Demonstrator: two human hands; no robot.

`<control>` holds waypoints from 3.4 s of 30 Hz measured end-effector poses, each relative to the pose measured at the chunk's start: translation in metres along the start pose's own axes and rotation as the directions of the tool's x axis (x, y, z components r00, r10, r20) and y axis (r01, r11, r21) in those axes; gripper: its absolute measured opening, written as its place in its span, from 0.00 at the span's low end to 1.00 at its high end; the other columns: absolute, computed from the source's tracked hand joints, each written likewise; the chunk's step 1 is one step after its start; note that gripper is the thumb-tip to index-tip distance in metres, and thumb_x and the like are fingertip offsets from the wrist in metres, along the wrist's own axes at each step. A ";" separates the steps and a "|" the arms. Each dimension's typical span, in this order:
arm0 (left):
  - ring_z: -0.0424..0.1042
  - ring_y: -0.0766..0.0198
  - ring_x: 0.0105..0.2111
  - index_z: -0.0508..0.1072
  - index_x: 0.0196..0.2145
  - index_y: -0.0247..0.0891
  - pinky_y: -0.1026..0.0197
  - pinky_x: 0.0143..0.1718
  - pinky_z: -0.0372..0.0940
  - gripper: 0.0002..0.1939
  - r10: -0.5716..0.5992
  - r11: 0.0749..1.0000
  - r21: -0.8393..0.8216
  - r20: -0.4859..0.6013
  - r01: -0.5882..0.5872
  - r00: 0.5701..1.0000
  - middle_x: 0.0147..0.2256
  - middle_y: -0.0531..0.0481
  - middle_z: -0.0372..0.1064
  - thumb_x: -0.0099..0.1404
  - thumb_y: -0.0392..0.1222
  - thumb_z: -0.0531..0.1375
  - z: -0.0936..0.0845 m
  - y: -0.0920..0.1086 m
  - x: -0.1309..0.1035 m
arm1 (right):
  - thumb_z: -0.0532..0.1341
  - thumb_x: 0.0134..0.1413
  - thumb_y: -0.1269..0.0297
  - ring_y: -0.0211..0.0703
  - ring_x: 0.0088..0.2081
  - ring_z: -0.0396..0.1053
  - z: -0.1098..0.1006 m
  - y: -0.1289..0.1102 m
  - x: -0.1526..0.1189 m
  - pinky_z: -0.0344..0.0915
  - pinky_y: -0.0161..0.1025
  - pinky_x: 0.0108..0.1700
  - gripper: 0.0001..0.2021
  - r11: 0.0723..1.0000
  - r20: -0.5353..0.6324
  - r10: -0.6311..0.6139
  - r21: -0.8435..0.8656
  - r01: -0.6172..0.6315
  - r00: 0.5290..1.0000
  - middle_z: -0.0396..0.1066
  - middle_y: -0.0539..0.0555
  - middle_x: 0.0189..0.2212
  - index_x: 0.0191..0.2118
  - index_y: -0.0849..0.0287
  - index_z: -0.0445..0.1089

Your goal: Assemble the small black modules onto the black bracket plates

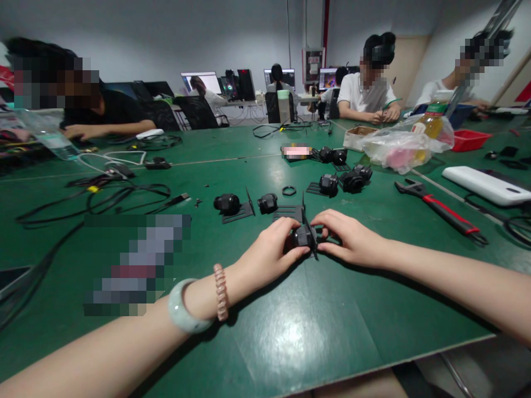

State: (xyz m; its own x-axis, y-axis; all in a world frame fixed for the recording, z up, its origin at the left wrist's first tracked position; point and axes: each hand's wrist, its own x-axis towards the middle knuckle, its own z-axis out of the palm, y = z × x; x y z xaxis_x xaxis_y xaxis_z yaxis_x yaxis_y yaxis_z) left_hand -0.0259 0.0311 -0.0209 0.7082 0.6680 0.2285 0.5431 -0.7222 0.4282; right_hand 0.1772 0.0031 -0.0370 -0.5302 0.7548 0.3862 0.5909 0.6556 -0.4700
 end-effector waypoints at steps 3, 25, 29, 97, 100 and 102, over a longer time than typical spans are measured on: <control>0.63 0.63 0.34 0.59 0.39 0.37 0.61 0.34 0.59 0.13 0.002 1.000 0.001 -0.002 -0.002 1.000 0.35 0.49 0.61 0.57 0.44 0.54 0.000 0.000 0.000 | 0.56 0.48 0.68 0.38 0.35 0.62 0.000 0.000 0.000 0.62 0.39 0.40 0.16 1.000 0.004 0.002 -0.003 -0.002 1.000 0.59 0.56 0.39 0.45 0.60 0.57; 0.63 0.64 0.34 0.60 0.39 0.38 0.62 0.33 0.59 0.13 -0.003 1.000 0.005 -0.001 0.003 1.000 0.35 0.50 0.62 0.57 0.45 0.54 0.000 0.000 0.000 | 0.53 0.52 0.63 0.41 0.40 0.61 0.000 0.004 0.001 0.61 0.40 0.42 0.15 1.000 0.031 0.002 -0.022 -0.001 1.000 0.62 0.58 0.38 0.45 0.63 0.59; 0.63 0.63 0.34 0.60 0.39 0.37 0.62 0.33 0.59 0.13 0.000 1.000 0.002 -0.001 0.000 1.000 0.35 0.50 0.62 0.57 0.45 0.54 0.000 0.000 0.000 | 0.52 0.53 0.62 0.41 0.40 0.61 0.000 0.002 0.001 0.61 0.40 0.43 0.15 0.999 0.042 0.019 -0.031 -0.017 0.999 0.62 0.58 0.38 0.46 0.63 0.59; 0.63 0.63 0.33 0.61 0.39 0.37 0.61 0.33 0.59 0.13 -0.003 1.000 -0.013 -0.008 0.003 1.000 0.35 0.49 0.62 0.57 0.45 0.54 0.000 0.002 0.000 | 0.56 0.49 0.62 0.43 0.41 0.62 0.000 0.002 -0.001 0.61 0.42 0.41 0.19 0.997 0.028 -0.020 -0.070 0.022 0.999 0.64 0.58 0.40 0.48 0.61 0.56; 0.63 0.63 0.33 0.61 0.39 0.37 0.61 0.32 0.59 0.13 -0.004 1.000 -0.004 0.000 0.004 1.000 0.35 0.49 0.62 0.57 0.45 0.53 0.000 0.002 0.000 | 0.55 0.51 0.62 0.44 0.40 0.62 0.000 0.002 0.000 0.61 0.43 0.41 0.19 0.997 0.036 -0.017 -0.080 0.019 0.999 0.64 0.58 0.39 0.48 0.61 0.56; 0.63 0.63 0.33 0.60 0.39 0.37 0.62 0.32 0.59 0.13 -0.004 1.000 0.001 0.004 0.004 1.000 0.35 0.49 0.62 0.57 0.45 0.53 0.000 0.002 0.000 | 0.54 0.51 0.61 0.44 0.40 0.62 0.001 0.002 0.000 0.61 0.43 0.41 0.18 0.996 0.043 -0.015 -0.088 0.019 0.999 0.64 0.59 0.39 0.48 0.62 0.56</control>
State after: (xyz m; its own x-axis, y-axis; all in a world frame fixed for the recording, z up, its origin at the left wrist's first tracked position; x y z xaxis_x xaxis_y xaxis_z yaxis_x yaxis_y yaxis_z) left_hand -0.0248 0.0300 -0.0196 0.7075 0.6706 0.2232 0.5466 -0.7193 0.4288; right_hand 0.1779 0.0043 -0.0383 -0.5648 0.7432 0.3587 0.6319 0.6691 -0.3912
